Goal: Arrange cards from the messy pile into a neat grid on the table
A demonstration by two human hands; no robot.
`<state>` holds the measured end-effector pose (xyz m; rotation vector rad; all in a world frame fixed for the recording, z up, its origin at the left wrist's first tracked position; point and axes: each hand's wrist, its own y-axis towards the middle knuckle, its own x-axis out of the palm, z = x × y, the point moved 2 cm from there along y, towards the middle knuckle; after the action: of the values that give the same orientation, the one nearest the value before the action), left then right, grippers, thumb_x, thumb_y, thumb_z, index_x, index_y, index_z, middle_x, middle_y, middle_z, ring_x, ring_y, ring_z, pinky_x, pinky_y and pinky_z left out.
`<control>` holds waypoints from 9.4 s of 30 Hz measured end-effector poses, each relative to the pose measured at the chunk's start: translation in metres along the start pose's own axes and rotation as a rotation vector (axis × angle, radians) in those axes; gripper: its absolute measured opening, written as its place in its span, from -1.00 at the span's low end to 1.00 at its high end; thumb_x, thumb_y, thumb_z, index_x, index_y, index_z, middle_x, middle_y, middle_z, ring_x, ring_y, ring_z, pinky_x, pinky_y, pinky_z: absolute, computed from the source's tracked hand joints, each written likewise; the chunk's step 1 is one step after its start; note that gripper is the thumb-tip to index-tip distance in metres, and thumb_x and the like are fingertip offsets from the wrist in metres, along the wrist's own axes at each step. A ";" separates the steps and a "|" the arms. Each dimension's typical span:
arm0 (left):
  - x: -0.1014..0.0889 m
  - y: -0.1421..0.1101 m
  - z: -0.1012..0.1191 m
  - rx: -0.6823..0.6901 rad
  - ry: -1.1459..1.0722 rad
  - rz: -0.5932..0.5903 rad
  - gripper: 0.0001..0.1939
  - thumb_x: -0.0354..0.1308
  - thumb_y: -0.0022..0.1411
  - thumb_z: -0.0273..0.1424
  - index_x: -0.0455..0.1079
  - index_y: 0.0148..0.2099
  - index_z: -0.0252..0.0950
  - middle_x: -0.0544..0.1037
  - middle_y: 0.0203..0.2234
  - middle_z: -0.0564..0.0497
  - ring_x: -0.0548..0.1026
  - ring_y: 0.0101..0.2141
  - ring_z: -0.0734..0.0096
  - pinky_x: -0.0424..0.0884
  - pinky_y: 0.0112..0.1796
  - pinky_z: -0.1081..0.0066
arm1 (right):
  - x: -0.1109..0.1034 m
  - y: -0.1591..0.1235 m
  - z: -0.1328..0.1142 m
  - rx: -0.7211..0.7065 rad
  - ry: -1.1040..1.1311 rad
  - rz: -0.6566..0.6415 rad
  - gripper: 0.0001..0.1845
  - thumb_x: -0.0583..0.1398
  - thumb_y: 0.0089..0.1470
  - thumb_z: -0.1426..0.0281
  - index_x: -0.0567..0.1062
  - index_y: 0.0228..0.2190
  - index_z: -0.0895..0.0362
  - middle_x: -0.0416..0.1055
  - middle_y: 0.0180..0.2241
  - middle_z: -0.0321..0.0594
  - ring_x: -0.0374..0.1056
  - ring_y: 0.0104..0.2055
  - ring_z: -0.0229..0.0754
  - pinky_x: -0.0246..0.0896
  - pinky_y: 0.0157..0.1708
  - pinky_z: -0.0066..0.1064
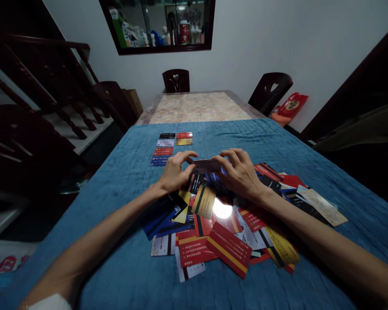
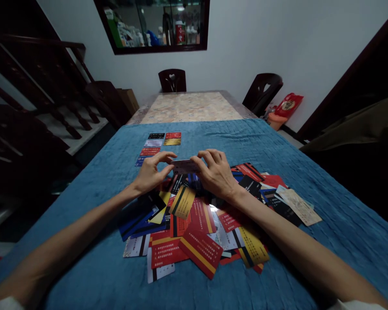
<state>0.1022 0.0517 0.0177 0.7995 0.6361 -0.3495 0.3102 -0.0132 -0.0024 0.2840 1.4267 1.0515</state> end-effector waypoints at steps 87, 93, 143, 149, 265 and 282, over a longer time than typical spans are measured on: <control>-0.063 0.101 -0.205 -0.216 0.683 -0.625 -0.62 0.12 0.03 -0.37 0.55 -0.10 -0.32 0.63 -0.23 -0.07 0.53 -0.20 0.21 0.36 -0.21 0.43 | 0.199 0.182 0.007 0.134 0.243 -0.823 -0.66 0.20 0.10 0.25 0.60 -0.09 -0.02 0.50 0.03 -0.10 0.18 0.14 0.22 0.17 -0.03 -0.04; -0.063 0.102 -0.201 -0.209 0.670 -0.637 -0.65 0.10 0.02 -0.40 0.58 -0.14 -0.29 0.64 -0.29 -0.01 0.52 -0.26 0.28 0.34 -0.26 0.47 | 0.198 0.181 0.008 0.129 0.234 -0.822 -0.61 0.18 0.11 0.25 0.58 -0.03 -0.03 0.46 0.08 -0.06 0.18 0.15 0.21 0.17 -0.02 -0.03; 0.026 0.038 0.001 0.166 0.337 -0.321 -0.73 0.07 0.29 -0.45 0.54 -0.05 -0.34 0.56 -0.13 -0.17 0.37 -0.02 0.09 0.36 0.00 0.05 | -0.004 -0.007 0.063 0.224 0.115 -0.554 -0.70 0.12 0.25 0.27 0.61 -0.12 0.02 0.55 -0.09 -0.06 0.21 0.01 0.07 0.02 -0.13 -0.16; 0.044 0.034 0.037 0.238 0.298 -0.421 -0.74 0.06 0.30 -0.44 0.53 -0.05 -0.27 0.54 -0.10 -0.15 0.33 0.01 0.09 0.35 0.00 0.04 | -0.028 -0.032 0.071 0.292 0.083 -0.624 -0.70 0.13 0.22 0.23 0.63 -0.16 0.00 0.56 -0.15 -0.05 0.25 -0.05 0.05 0.08 -0.20 -0.18; 0.055 0.035 0.046 0.040 -0.140 -0.124 -0.81 0.23 0.16 -0.60 0.60 -0.23 -0.27 0.66 -0.30 0.00 0.54 -0.21 0.35 0.46 -0.08 0.32 | -0.039 -0.021 0.031 0.198 0.169 -0.060 -0.70 0.03 0.33 0.31 0.54 -0.10 0.02 0.52 -0.35 -0.16 0.29 -0.14 -0.02 0.07 -0.08 -0.13; 0.047 0.040 0.023 -0.143 -0.101 -0.219 -0.80 0.21 0.06 -0.58 0.62 -0.27 -0.30 0.66 -0.37 0.01 0.56 -0.29 0.36 0.46 -0.17 0.38 | -0.018 -0.047 0.038 0.327 0.401 -0.077 -0.78 0.10 0.24 0.41 0.53 -0.17 0.06 0.54 -0.32 -0.15 0.33 -0.23 -0.04 0.18 -0.24 -0.22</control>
<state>0.1673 0.0585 0.0218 0.5727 0.6479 -0.5344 0.3672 -0.0364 -0.0171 0.2592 1.9610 0.8374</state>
